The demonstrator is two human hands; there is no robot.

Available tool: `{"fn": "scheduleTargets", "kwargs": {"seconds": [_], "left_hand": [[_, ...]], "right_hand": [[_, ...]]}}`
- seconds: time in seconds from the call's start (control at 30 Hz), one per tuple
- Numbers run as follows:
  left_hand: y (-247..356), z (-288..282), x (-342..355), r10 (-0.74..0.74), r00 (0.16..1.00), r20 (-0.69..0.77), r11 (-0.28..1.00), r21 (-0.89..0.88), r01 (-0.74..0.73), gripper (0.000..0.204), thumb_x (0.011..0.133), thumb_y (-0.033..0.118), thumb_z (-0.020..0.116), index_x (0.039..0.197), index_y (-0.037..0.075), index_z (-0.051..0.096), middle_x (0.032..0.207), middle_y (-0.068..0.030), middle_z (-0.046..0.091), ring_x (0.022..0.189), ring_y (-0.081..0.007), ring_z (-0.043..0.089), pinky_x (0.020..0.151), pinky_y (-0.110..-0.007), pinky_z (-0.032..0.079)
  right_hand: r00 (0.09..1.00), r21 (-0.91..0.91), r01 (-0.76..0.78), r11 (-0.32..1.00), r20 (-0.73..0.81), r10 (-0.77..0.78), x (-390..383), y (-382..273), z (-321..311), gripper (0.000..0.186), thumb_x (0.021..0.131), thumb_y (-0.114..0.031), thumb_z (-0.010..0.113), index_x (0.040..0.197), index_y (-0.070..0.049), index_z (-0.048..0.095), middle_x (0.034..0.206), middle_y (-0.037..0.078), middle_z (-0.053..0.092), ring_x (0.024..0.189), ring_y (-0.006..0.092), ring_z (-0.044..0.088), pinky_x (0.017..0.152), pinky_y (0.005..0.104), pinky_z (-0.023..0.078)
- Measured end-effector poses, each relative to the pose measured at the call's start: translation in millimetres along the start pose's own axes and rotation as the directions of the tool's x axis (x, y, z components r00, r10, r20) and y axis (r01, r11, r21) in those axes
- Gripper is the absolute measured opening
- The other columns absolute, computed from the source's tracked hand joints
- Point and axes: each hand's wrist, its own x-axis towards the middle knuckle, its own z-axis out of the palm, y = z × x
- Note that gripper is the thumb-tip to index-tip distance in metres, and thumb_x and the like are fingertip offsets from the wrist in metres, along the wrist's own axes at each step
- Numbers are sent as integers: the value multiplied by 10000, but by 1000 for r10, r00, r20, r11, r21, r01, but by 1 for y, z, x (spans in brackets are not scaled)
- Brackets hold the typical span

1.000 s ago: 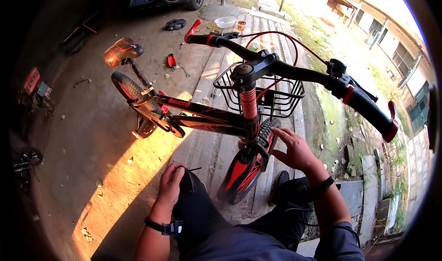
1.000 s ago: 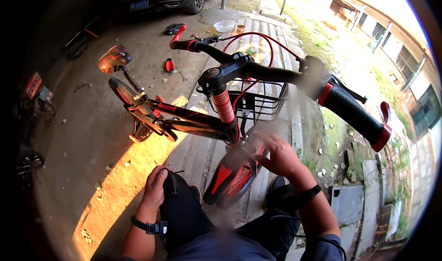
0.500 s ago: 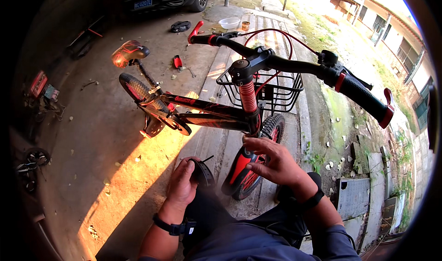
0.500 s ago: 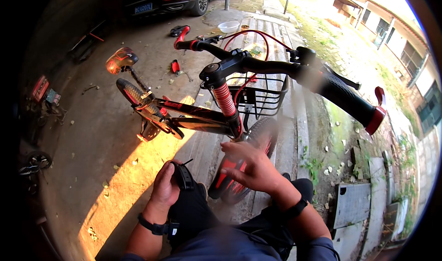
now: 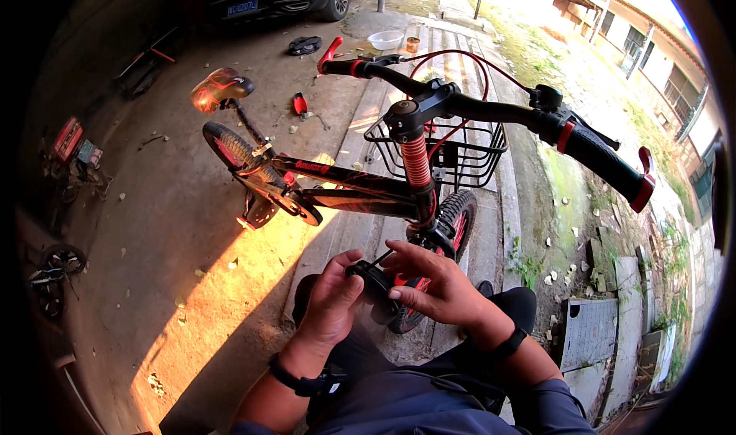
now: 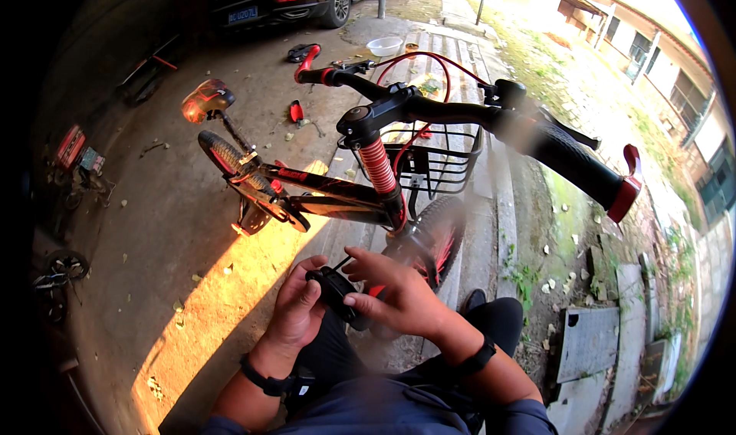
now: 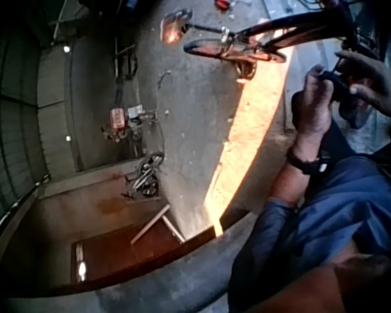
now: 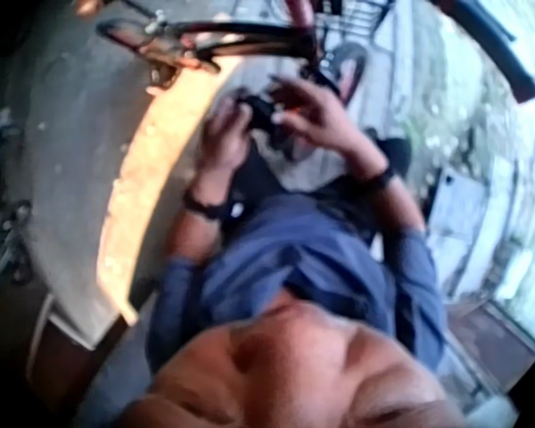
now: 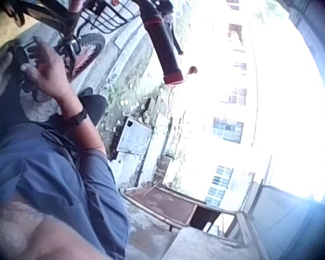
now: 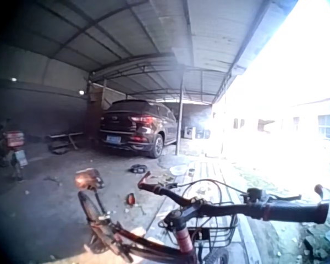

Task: The person adjusts the handlebar controls and grips on a red bicycle, repeatedly manipulating the shifter and brake lever area. The person also lifts the front of the bicycle to inspect the front wheel and fork.

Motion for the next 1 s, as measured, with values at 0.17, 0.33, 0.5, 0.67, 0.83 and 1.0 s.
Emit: {"fn": "scheduleTargets", "kwargs": {"seconds": [0.17,0.33,0.5,0.67,0.83,1.0], "left_hand": [[-5,-2,3,-15,1000,-25,998,55,17,560,905,194,757,1356,34,467,1130,-64,630,1031,-138,617,923,-297,506],[-15,0,7,20,999,-37,984,178,-13,561,874,117,785,1330,27,471,1105,-51,608,1003,-115,594,914,-269,502],[-21,7,7,24,999,-38,976,217,-15,512,859,99,800,1250,30,477,1076,-51,598,981,-109,589,898,-250,503],[-27,7,7,25,1000,-11,971,238,-21,484,865,127,801,1207,28,474,1077,-53,601,986,-101,587,888,-248,504],[-30,6,6,22,1000,-2,966,259,-21,480,870,147,801,1197,21,473,1076,-56,608,993,-97,587,887,-250,504],[-34,9,8,36,999,-13,950,310,-30,469,878,173,797,1184,12,481,1054,-42,618,946,-79,596,850,-237,510]], "right_hand": [[999,-86,-21,996,23,23,-5,-3,-7,749,860,-169,794,1479,-15,401,1264,148,635,1129,247,648,984,380,509],[999,-263,25,964,27,-18,-6,-6,-6,727,830,-153,811,1445,-16,448,1237,152,644,1104,272,656,969,390,521],[996,-415,84,906,13,-87,-7,-1,-6,713,783,-161,833,1395,-19,497,1190,150,658,1058,310,664,931,376,532],[999,-423,28,906,-5,-33,-8,1,-4,631,775,-131,804,1336,-18,537,1176,147,665,1059,318,666,912,378,534],[999,-407,20,913,-24,-33,-9,5,-3,571,771,-101,772,1295,-19,563,1149,157,663,1031,330,665,883,385,534],[996,-433,49,900,-48,-78,-8,5,3,435,762,-103,752,1172,-40,622,1041,154,665,948,350,658,795,395,531]]}}
